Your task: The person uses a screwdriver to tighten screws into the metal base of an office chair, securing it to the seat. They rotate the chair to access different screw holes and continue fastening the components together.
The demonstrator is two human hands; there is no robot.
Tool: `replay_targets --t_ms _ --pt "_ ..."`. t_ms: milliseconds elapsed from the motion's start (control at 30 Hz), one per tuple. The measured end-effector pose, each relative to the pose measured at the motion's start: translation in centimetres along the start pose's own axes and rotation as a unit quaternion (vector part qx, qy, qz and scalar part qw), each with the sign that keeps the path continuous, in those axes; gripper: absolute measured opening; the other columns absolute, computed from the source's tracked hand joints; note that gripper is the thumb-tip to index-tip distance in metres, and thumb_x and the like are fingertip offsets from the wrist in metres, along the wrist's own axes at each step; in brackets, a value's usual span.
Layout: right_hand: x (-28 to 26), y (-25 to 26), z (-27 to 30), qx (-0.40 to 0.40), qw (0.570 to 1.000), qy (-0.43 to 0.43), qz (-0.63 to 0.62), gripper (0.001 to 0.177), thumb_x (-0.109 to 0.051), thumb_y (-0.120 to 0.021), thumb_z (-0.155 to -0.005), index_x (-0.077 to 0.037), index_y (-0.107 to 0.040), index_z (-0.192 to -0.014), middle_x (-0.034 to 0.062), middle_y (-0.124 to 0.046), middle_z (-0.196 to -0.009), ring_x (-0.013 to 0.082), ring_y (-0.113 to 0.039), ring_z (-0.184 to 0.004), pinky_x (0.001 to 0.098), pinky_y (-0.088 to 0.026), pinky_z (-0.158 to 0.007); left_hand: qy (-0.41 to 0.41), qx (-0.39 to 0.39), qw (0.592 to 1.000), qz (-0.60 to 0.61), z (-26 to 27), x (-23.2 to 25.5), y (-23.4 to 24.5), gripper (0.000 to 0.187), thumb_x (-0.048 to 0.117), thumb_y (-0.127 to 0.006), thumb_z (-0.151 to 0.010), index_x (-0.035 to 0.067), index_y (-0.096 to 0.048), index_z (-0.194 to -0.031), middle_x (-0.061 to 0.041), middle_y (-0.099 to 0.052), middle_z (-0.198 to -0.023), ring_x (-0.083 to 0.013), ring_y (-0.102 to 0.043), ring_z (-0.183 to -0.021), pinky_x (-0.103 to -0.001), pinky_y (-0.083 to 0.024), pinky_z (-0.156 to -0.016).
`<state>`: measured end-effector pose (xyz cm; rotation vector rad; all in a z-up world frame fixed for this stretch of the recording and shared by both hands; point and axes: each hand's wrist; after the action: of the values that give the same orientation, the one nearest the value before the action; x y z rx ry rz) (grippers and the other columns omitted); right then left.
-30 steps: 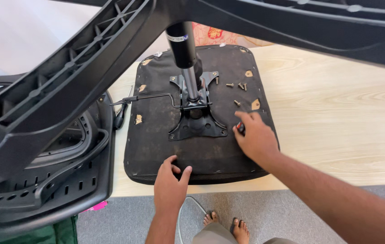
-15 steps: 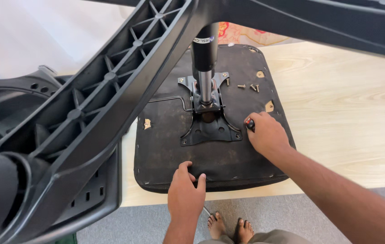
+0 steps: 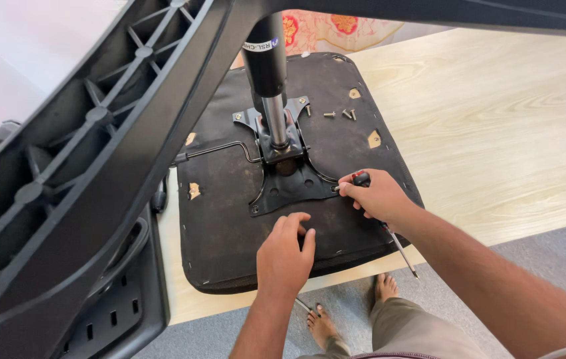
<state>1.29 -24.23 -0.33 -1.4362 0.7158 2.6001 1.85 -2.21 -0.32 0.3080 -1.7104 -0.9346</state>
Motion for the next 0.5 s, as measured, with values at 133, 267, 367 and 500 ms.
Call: replay_targets --t_ms 133,267,367,500 --pt "0.5 0.0 -0.5 -0.012 1.000 0.005 -0.011 0.018 -0.022 -0.074 -0.088 -0.010 -0.078 -0.101 -0.0023 -0.070 -0.081 0.0059 -0.057 -0.062 0.0248 -0.046 -0.051 0.019 0.029 0.999 -0.017 -0.9 -0.2 -0.8 0.021 0.023 -0.069 -0.090 0.016 -0.069 -0.110 0.001 -0.072 -0.089 -0.0240 -0.072 -0.081 -0.040 -0.055 -0.070" --pt "-0.2 0.0 -0.8 -0.034 0.999 -0.005 -0.001 0.017 -0.021 -0.074 -0.088 -0.010 -0.078 -0.100 0.0000 -0.068 -0.076 0.0082 -0.055 -0.058 0.0268 -0.044 -0.050 0.041 0.064 0.997 -0.005 -0.2 -0.4 -1.0 0.022 0.024 -0.069 -0.088 0.015 -0.069 -0.108 0.001 -0.072 -0.087 -0.0239 -0.072 -0.082 -0.041 -0.056 -0.071" --pt "-0.4 -0.4 -0.7 -0.021 0.999 0.007 0.028 0.017 -0.021 -0.074 -0.087 -0.010 -0.076 -0.100 -0.0024 -0.070 -0.075 0.0094 -0.056 -0.056 0.0274 -0.045 -0.050 0.052 0.064 0.997 -0.011 -0.1 -0.5 -1.4 0.022 0.024 -0.068 -0.089 0.015 -0.069 -0.109 0.000 -0.071 -0.089 -0.0245 -0.071 -0.082 -0.041 -0.055 -0.070" --pt "0.0 -0.8 -0.5 0.021 0.996 0.037 0.075 0.023 -0.023 -0.077 -0.086 -0.011 -0.068 -0.103 0.0001 -0.074 -0.074 0.0117 -0.059 -0.054 0.0279 -0.049 -0.051 0.038 0.048 0.996 -0.058 -0.3 -0.2 -1.9 0.022 0.024 -0.067 -0.090 0.015 -0.068 -0.110 -0.002 -0.068 -0.092 -0.0246 -0.071 -0.082 -0.042 -0.055 -0.069"
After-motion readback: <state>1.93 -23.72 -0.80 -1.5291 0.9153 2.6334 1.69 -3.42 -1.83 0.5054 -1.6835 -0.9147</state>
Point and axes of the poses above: each hand's wrist, its own z-axis away from the middle knuckle, its own y-axis out of the back of the hand, x = y × z
